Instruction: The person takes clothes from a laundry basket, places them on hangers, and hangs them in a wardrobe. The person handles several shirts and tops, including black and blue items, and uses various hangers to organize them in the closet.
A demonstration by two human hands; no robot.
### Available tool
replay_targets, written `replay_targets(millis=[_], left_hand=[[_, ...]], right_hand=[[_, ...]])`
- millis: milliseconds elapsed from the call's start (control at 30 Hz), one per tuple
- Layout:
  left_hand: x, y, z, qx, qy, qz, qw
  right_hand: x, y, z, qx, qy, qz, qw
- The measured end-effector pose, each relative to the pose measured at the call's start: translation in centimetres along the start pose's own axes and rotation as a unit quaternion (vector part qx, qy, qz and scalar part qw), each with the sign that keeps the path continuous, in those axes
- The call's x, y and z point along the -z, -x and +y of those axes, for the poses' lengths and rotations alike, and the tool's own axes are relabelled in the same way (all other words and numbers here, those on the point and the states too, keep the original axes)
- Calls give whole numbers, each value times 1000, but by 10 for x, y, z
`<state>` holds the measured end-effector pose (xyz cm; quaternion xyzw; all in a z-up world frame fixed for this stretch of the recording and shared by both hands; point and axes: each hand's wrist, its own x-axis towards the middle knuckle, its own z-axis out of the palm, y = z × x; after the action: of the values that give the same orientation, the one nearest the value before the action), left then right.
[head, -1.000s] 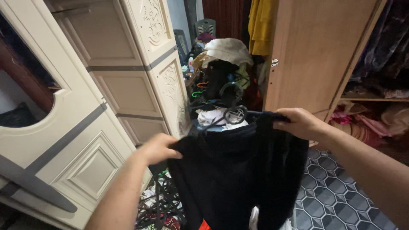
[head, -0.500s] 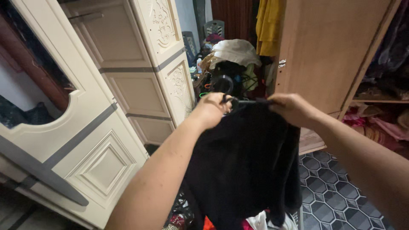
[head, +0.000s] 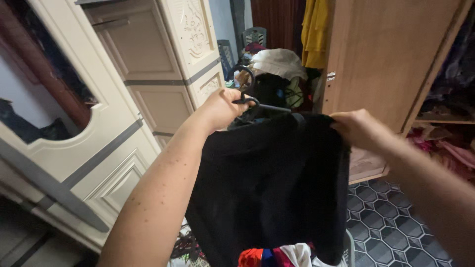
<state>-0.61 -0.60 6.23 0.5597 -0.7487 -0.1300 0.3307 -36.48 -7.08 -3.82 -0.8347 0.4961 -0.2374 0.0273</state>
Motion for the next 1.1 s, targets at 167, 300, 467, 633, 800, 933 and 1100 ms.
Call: replay_targets(millis=[167,300,467,633,800,933,1100], left_hand=[[5,11,-9,78,-124,-67,987],[-5,13,-8,42,9,-55,998],[11,5,8,112,194,-72,972],[37,6,26,86,249,-92,960],[31,12,33,23,247,-76,966],[63,45,-7,-36,105,-71,991],[72,96,-75,242,181,-210,930]], right_hand=[[68,-34,37,-22,18,0,1000],[75,-45,18,-24,-19,-6,1000],[-4,-18,-31,102,-98,-52,989],[14,-34,-45,181,30,74,980],[14,-49,-92,164,-155,17,974],[19,-59,-94,61,-95,8,994],[25,-81,-58,110,-127,87,982]])
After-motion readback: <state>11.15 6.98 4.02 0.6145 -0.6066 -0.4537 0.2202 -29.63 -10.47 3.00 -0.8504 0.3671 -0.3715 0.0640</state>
